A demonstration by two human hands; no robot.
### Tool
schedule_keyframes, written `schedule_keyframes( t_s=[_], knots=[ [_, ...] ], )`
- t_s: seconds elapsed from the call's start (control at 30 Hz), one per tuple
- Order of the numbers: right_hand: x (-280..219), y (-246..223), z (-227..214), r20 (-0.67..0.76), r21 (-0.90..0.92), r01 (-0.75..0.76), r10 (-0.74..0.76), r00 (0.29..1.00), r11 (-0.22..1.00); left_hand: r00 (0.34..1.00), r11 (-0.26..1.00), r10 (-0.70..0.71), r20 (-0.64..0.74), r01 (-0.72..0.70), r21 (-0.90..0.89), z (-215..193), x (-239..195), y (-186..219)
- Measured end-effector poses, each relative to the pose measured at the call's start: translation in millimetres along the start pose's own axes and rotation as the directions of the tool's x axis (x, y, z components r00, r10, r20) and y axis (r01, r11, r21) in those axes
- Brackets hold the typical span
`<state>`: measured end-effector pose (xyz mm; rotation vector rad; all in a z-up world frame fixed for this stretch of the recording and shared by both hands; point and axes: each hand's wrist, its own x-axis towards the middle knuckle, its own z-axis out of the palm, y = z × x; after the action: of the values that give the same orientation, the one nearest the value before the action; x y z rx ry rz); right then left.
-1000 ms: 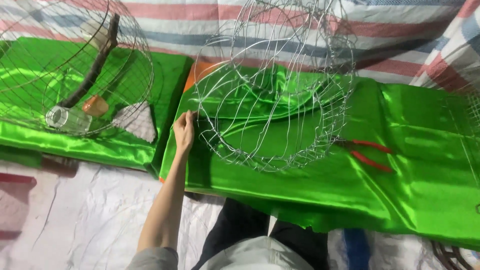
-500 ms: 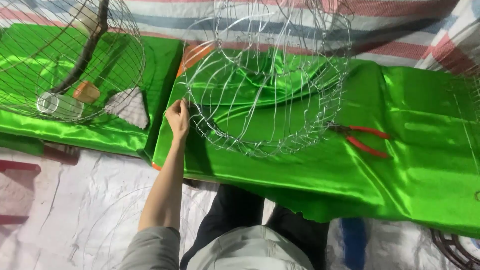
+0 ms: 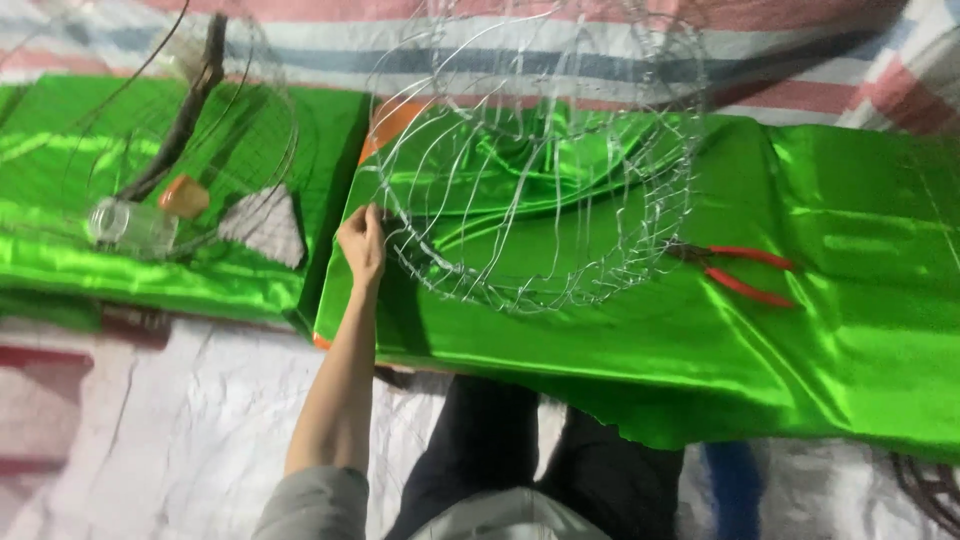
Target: Assembling a wire birdcage by bending and cutting metal wire with pliers.
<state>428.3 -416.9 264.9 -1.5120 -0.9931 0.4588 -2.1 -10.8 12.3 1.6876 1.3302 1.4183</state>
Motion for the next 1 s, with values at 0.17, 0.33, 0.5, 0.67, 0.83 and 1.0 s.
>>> schedule_keyframes(
  t_s=[0.17,0.33,0.5,0.67,0.83,1.0],
  knots=[
    [0.7,36.8,27.4,-0.137,-0.030,-0.016,0.012,0.991,0.999,1.000,0.999,-0.013,0.024,0.013,-0.037,4.3,2.6,13.8],
    [55.5,143.6,80.7,-0.008,-0.019,-0.001,0.001,1.000,1.000,0.965,0.966,-0.220,0.147,0.236,-0.105,-9.2,4.9,33.5],
    [102.7,162.8,92.2,0.009,-0.091,-0.010,0.011,1.000,0.996,0.966,0.957,-0.142,0.218,0.190,-0.218,-34.7,16.3,96.0],
    [118.7,137.7,102.2,0.155,0.073,-0.163,0.150,0.976,0.984,0.946,0.960,0.127,0.297,-0.042,-0.278,-45.4,21.2,215.4],
    [127.9,164.8,113.7,0.202,0.257,-0.160,0.109,0.973,0.953,0.725,0.915,0.383,0.573,-0.385,-0.123,-39.3,30.5,307.3],
    [122.4,146.2,122.1,0.142,0.181,-0.247,0.223,0.964,0.952,0.616,0.871,0.353,0.704,-0.491,-0.006,-11.4,57.4,317.2]
  ],
)
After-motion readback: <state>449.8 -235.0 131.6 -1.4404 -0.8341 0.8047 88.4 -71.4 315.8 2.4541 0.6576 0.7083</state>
